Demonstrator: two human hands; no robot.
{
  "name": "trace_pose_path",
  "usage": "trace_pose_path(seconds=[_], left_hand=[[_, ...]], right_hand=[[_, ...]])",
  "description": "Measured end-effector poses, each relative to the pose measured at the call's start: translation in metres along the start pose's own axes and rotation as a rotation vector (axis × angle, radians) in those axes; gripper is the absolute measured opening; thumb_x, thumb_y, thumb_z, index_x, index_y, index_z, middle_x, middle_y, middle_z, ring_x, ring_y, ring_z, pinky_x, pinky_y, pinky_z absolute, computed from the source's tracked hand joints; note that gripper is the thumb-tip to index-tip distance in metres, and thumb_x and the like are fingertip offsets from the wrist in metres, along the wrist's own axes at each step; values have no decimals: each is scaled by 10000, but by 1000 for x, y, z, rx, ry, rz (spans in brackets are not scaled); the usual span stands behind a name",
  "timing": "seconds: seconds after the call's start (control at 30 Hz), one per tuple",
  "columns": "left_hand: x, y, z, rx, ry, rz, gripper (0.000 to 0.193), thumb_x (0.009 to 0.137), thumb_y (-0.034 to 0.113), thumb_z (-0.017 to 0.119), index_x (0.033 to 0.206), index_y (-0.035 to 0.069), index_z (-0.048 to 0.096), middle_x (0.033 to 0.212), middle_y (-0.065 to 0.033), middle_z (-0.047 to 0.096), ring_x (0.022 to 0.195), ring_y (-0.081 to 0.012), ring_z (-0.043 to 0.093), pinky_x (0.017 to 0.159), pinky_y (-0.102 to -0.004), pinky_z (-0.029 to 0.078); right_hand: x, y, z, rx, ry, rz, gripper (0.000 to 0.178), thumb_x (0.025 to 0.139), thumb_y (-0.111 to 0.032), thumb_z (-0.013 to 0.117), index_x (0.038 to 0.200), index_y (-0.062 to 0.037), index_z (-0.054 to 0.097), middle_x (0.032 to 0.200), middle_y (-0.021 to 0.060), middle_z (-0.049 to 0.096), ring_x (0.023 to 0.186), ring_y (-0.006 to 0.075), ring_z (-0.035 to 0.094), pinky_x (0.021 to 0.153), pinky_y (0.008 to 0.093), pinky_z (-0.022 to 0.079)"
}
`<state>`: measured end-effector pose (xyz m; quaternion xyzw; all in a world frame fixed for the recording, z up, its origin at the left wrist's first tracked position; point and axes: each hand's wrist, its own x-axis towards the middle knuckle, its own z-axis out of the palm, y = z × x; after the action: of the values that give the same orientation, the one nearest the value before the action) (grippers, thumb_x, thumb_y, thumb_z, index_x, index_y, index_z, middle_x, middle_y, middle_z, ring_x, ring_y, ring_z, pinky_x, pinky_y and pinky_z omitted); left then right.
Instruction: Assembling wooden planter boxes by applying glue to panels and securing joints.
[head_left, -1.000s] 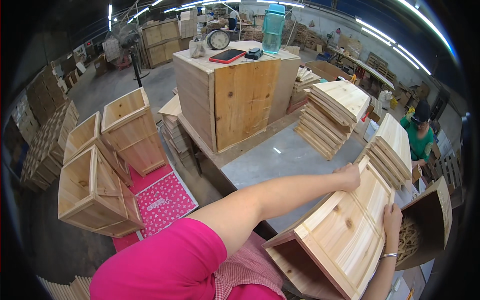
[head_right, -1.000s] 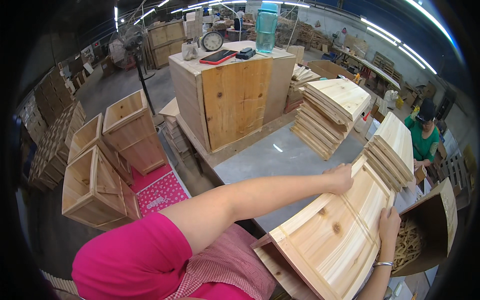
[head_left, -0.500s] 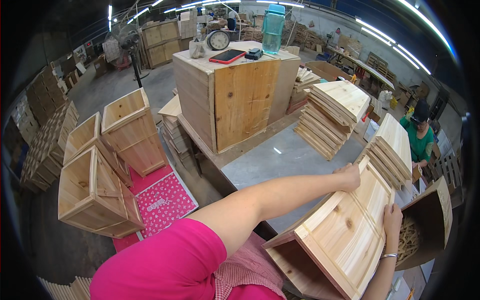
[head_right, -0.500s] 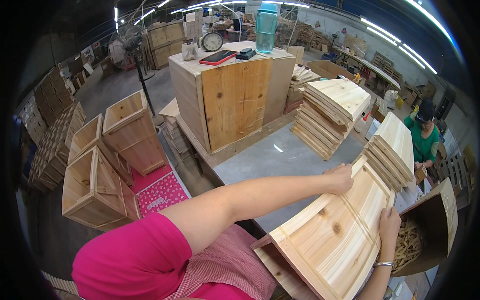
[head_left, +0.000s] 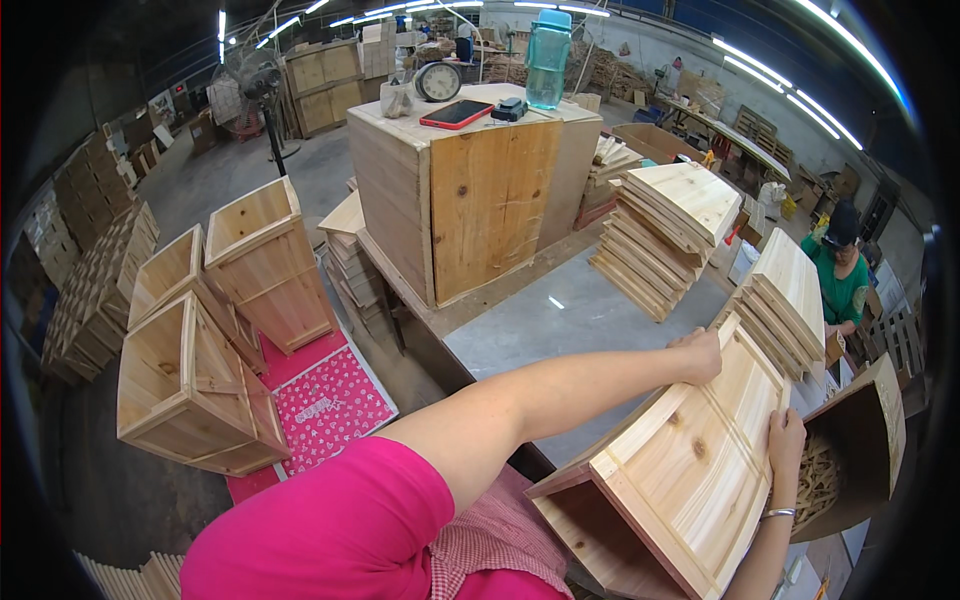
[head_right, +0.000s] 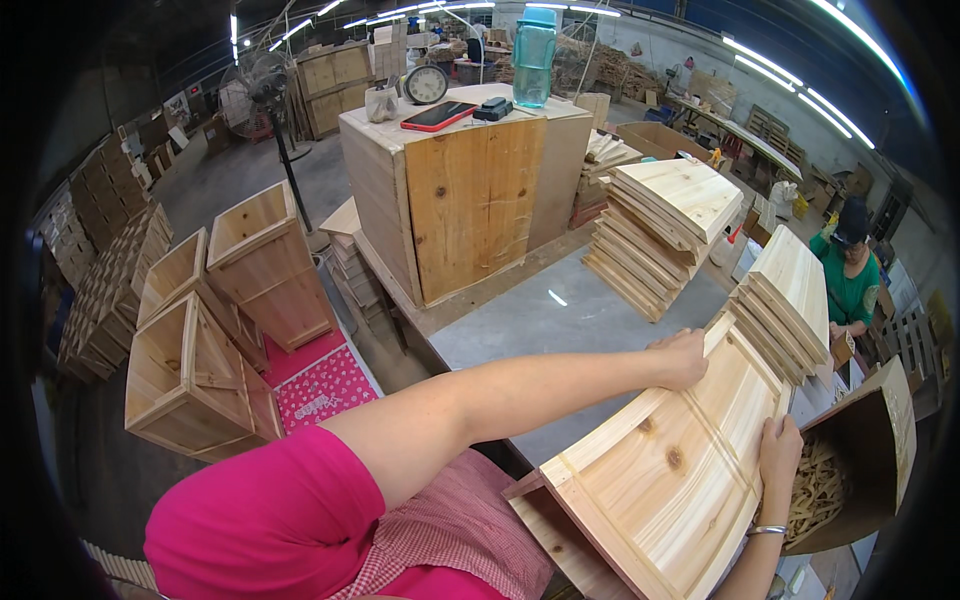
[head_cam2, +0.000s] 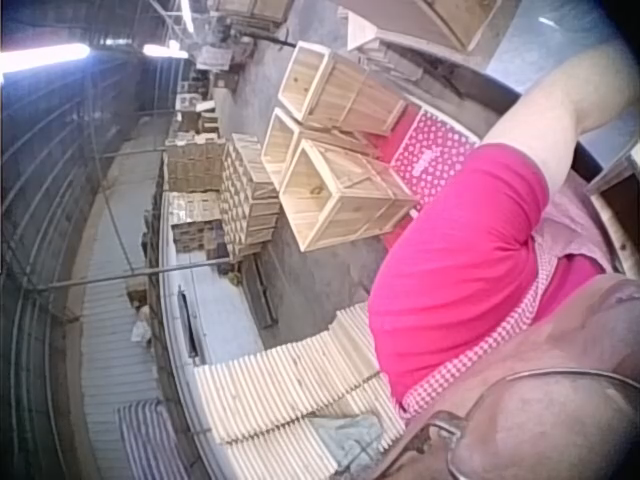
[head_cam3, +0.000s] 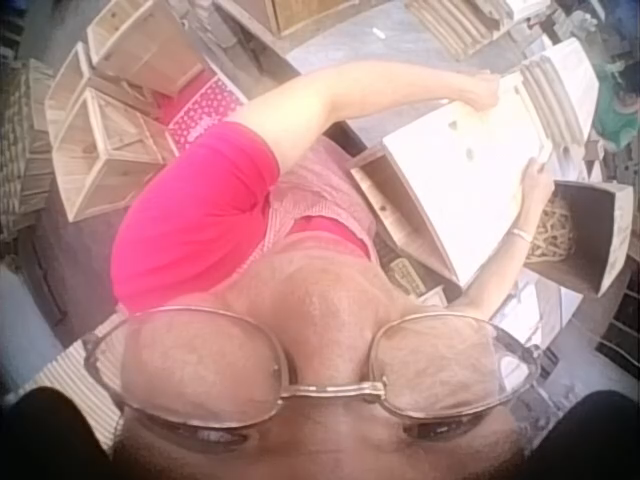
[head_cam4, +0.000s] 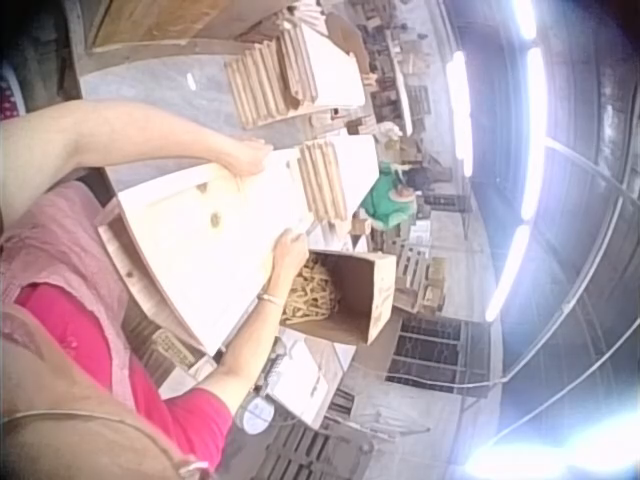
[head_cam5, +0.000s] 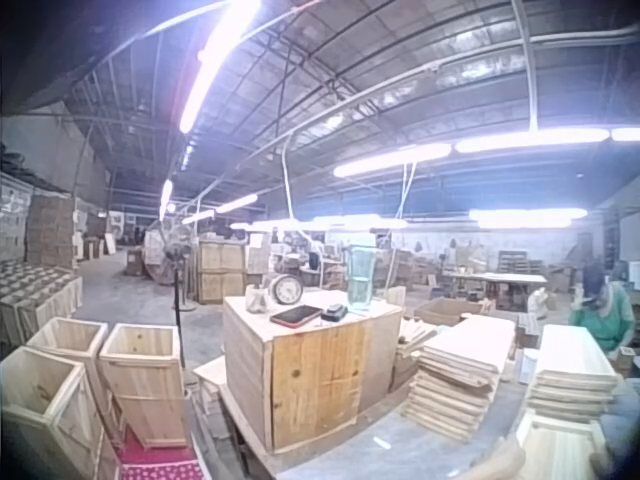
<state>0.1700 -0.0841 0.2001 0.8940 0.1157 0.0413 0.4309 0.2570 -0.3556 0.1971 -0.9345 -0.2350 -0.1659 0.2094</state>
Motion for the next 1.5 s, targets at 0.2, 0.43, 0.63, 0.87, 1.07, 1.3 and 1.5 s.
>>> trace_pose_path(seconds=[0.2, 0.43, 0.63, 0.87, 1.07, 1.3, 1.5], left_hand=[[1, -1, 2, 8, 15, -2, 419, 932, 217, 485, 1274, -26, 500, 1355, -225, 524, 1264, -401, 527, 1046, -483, 423], [-1, -1, -1, 17, 20, 23, 421, 942, 246, 484, 1264, -24, 509, 1332, -228, 543, 1261, -401, 528, 1043, -484, 422], [-24, -13, -31, -176, 601, 361, 359, 917, 134, 517, 1247, -4, 535, 1308, -227, 547, 1212, -399, 540, 1036, -451, 438], [-263, 21, -208, -354, 1601, 1313, 579, 827, -121, 520, 1400, -61, 459, 1370, -189, 504, 1271, -268, 496, 1065, -397, 391], [-287, 33, -205, -307, 1665, 1362, 507, 841, -83, 526, 1346, -50, 486, 1320, -181, 529, 1220, -267, 517, 1037, -403, 409], [-316, 41, -190, -353, 1704, 1416, 410, 860, -29, 534, 1270, -35, 524, 1251, -168, 565, 1150, -266, 547, 999, -412, 434], [-324, 51, -191, -366, 1700, 1444, 331, 877, 18, 541, 1205, -22, 557, 1191, -158, 596, 1089, -265, 573, 966, -419, 456]], right_hand=[[0, 2, 1, -10, 21, -1, 367, 920, -257, 566, 978, 105, 584, 922, 359, 619, 922, 529, 592, 793, 523, 465], [2, 4, 1, 16, -7, 9, 371, 920, -266, 564, 967, 102, 584, 923, 361, 618, 921, 529, 592, 798, 528, 462], [0, 3, 2, -35, -17, 22, 361, 922, -262, 565, 943, 98, 578, 932, 359, 619, 925, 529, 588, 805, 535, 461], [5, 14, 8, -2, 3, -24, 357, 925, -265, 575, 939, 92, 573, 935, 355, 613, 918, 536, 577, 788, 526, 462], [11, 21, 11, 11, -9, -13, 359, 932, -259, 554, 911, 99, 549, 894, 358, 589, 883, 530, 564, 765, 513, 448], [11, 27, 14, -5, -7, -50, 370, 931, -264, 558, 929, 106, 559, 892, 355, 596, 877, 529, 564, 770, 512, 451], [10, 38, 20, 9, 35, -44, 366, 933, -255, 560, 960, 110, 580, 917, 353, 607, 895, 517, 583, 779, 501, 460]])
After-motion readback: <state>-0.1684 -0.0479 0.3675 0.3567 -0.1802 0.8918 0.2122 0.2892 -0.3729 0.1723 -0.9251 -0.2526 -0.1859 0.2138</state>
